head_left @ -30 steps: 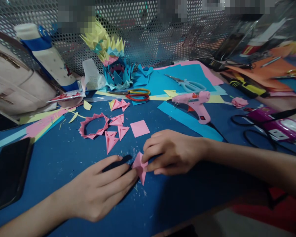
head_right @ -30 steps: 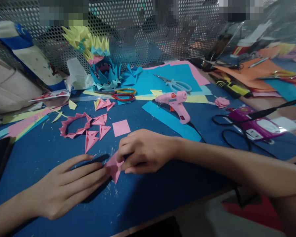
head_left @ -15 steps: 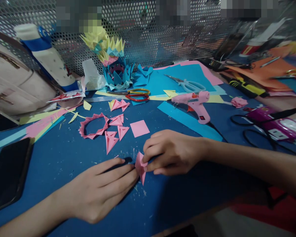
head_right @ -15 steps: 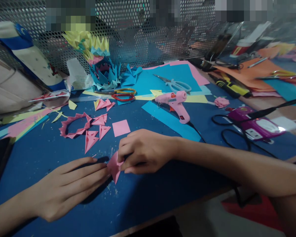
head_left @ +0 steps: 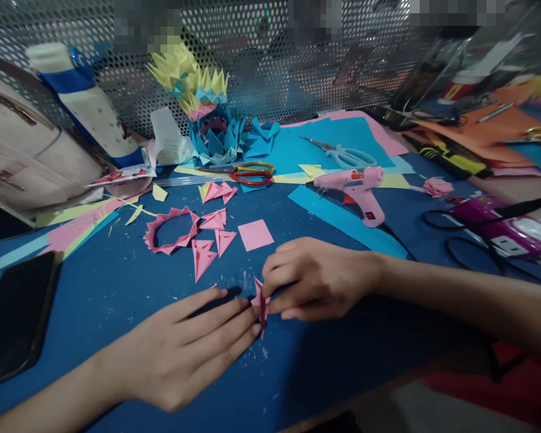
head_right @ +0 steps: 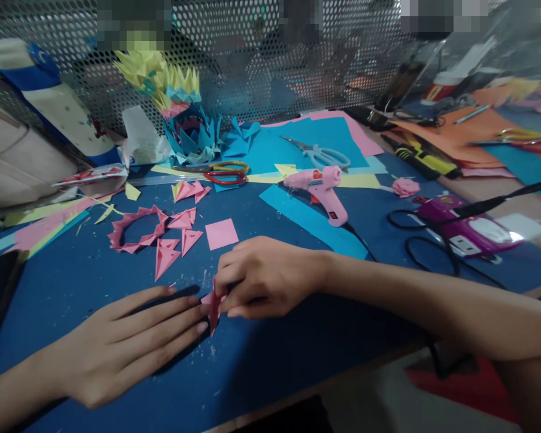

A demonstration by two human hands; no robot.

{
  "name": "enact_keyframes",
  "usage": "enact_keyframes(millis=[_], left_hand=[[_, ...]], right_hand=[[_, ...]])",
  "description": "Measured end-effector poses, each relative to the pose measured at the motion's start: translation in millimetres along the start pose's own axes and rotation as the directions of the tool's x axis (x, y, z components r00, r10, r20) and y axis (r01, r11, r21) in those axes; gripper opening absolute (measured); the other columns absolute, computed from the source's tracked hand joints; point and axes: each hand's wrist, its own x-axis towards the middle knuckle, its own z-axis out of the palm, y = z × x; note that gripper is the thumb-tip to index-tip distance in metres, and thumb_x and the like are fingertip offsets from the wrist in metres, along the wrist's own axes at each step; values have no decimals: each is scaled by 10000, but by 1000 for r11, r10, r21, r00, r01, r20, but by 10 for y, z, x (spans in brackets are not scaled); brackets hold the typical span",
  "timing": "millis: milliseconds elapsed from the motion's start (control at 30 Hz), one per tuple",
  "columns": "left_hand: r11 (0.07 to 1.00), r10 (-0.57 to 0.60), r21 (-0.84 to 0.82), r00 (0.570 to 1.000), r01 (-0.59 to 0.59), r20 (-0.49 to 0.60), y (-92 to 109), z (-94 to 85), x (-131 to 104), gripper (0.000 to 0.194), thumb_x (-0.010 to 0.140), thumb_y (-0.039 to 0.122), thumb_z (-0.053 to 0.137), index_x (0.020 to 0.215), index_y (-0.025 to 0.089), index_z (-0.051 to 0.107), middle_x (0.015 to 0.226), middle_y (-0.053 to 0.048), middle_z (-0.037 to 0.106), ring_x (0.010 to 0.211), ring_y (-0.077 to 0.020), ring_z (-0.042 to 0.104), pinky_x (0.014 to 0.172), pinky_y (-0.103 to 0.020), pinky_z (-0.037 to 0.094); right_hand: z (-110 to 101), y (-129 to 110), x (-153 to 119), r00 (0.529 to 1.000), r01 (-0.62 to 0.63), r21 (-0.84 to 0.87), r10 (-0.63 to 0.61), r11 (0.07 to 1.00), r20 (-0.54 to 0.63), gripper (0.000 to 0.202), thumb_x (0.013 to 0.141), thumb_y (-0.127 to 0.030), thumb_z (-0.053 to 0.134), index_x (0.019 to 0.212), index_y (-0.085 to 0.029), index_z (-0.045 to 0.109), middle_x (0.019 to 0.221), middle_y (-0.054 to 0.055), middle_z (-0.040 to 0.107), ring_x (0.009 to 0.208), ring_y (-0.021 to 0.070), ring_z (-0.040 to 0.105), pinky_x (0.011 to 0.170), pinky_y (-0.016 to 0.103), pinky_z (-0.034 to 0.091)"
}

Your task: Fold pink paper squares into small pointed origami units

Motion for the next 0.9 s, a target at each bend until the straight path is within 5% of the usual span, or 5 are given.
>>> enact_keyframes(millis=[667,900], left_hand=[[1000,22,15,999,-23,49,-5,-40,10,448,1017,151,320,1377,44,564,1452,-132,546,1367,-237,501,1224,-391,271],[997,74,9,996,-74,-43,51,3,-69,404,978,127,367,1217,59,686,1361,-123,628,1292,-239,570,1220,-409,291]], right_hand=[[16,-70,-3,997,48,-239,-32,970,69,258,1039,-319,428,1130,-175,623,1042,59,684,1020,179,610,774,340,454],[13,-64,-14,999,43,-221,-36,974,38,283,1047,-295,389,1127,-174,632,1039,67,709,976,171,625,751,348,451]])
